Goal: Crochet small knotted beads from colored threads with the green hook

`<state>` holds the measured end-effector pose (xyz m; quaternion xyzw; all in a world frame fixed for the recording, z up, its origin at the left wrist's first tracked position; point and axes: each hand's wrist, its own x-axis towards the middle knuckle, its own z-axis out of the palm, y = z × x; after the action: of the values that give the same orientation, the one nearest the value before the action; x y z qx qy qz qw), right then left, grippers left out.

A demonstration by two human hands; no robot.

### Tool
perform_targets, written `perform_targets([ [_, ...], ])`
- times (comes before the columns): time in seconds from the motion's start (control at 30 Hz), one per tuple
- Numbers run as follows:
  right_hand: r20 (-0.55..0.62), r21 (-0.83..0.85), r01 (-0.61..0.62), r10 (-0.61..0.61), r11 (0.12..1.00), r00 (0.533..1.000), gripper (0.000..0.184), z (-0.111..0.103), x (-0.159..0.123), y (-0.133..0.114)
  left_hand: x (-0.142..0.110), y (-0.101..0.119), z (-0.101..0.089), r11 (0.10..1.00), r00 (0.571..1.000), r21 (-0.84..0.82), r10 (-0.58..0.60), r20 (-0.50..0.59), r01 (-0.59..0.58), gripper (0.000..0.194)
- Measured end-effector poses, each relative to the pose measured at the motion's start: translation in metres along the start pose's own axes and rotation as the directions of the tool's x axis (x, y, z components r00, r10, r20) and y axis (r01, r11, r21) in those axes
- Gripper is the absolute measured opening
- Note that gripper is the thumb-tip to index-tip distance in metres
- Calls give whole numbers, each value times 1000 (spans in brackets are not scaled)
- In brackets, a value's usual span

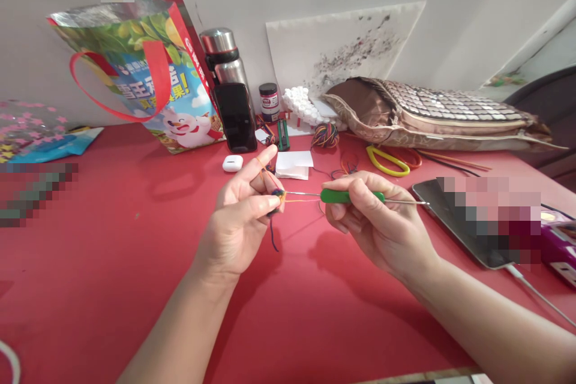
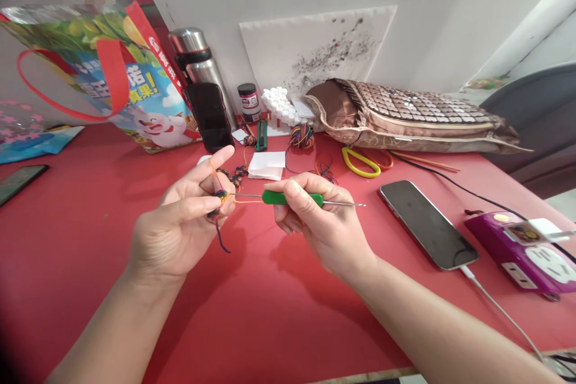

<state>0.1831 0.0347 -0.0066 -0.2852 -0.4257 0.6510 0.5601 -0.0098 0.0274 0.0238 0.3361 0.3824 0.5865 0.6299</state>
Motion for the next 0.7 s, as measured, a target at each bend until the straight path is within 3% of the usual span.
perform_targets([
  [0.27, 37, -12, -60, 60, 998, 997, 25, -6, 2, -7, 2, 2, -3, 994, 989, -33, -105, 104, 109, 60],
  [0.53, 100, -32, -103, 106, 994, 989, 30, -11, 4, -13, 6, 1, -10, 938, 920, -94, -300, 254, 332, 47],
  [0.6, 117, -24, -120, 122, 992, 986, 31, -12, 5, -13, 6, 0, -11, 937, 912, -78, -308, 271, 340, 49],
  [0.7, 137, 25, -136, 132, 990, 982, 32, -11, 7, -10, 5, -2, -9, 961, 934, -65, -244, 261, 269, 46],
])
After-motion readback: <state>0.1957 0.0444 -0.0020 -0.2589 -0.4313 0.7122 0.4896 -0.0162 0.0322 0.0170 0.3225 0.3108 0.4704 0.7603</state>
